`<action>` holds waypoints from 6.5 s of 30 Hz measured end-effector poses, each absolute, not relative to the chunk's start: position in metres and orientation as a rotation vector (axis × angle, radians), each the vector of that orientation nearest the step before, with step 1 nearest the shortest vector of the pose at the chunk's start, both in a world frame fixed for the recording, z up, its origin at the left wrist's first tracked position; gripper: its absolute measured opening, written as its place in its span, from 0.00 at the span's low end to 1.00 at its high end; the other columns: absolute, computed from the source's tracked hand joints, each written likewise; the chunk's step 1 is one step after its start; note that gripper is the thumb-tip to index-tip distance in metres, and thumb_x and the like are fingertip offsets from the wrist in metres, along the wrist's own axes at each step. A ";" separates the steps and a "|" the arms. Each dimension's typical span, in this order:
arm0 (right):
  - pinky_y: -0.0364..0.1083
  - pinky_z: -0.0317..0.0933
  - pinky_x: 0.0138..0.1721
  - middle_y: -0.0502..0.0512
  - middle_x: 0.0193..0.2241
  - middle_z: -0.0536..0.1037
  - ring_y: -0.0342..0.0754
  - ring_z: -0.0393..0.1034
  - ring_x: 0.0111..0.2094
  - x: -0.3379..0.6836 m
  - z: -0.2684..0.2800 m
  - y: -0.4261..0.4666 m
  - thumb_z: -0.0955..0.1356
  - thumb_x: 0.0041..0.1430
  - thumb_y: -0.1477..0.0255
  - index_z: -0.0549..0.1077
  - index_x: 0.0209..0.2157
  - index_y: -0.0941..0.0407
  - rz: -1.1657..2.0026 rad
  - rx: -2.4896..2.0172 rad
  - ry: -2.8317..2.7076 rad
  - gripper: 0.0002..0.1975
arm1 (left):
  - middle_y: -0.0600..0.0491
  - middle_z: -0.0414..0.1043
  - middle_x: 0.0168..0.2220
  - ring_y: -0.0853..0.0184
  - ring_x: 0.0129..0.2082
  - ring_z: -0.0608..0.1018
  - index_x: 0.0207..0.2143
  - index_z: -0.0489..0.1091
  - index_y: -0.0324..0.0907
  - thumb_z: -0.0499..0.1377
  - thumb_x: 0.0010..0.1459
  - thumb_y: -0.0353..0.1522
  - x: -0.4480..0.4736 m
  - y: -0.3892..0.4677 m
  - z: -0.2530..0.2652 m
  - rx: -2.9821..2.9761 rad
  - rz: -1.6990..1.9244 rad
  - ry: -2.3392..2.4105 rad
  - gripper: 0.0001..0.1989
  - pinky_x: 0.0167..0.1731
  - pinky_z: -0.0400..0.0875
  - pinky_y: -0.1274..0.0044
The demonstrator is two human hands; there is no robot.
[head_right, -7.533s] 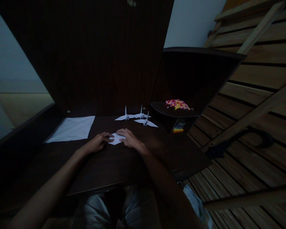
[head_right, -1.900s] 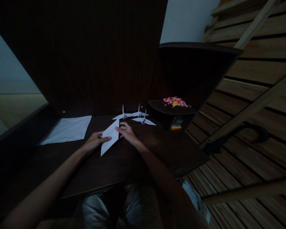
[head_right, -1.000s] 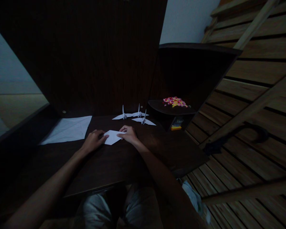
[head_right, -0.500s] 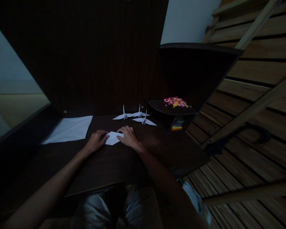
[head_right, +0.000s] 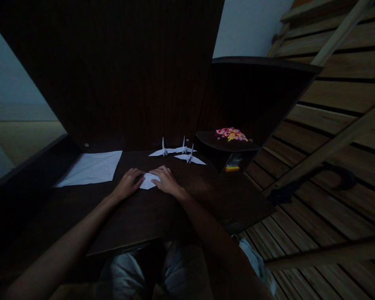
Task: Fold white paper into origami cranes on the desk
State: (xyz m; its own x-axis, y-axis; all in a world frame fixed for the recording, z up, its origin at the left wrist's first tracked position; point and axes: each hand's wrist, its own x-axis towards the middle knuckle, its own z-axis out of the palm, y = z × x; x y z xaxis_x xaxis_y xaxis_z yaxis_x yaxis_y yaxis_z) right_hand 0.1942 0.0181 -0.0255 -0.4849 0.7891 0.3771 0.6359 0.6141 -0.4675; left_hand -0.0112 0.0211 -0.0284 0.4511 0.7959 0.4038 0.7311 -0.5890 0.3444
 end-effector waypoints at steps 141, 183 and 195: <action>0.53 0.56 0.53 0.56 0.48 0.76 0.51 0.69 0.49 0.208 -0.012 0.018 0.71 0.53 0.71 0.70 0.52 0.52 0.227 -1.015 -2.045 0.23 | 0.45 0.78 0.38 0.62 0.35 0.79 0.43 0.75 0.40 0.49 0.62 0.32 -0.013 0.003 -0.005 2.798 0.651 1.261 0.15 0.39 0.69 0.73; 0.39 0.52 0.16 0.44 0.15 0.66 0.38 0.60 0.14 0.188 -0.006 0.011 0.70 0.48 0.55 0.66 0.21 0.57 1.223 -0.851 -1.588 0.20 | 0.50 0.79 0.29 0.63 0.31 0.77 0.29 0.77 0.38 0.65 0.47 0.44 0.008 -0.005 -0.002 1.485 1.030 1.053 0.17 0.35 0.69 0.74; 0.39 0.53 0.17 0.44 0.14 0.66 0.38 0.60 0.14 0.188 -0.007 0.011 0.70 0.47 0.55 0.66 0.19 0.57 1.239 -0.892 -1.614 0.20 | 0.49 0.79 0.30 0.62 0.31 0.78 0.29 0.76 0.38 0.66 0.44 0.46 0.009 -0.008 0.003 1.506 1.002 1.033 0.20 0.35 0.70 0.73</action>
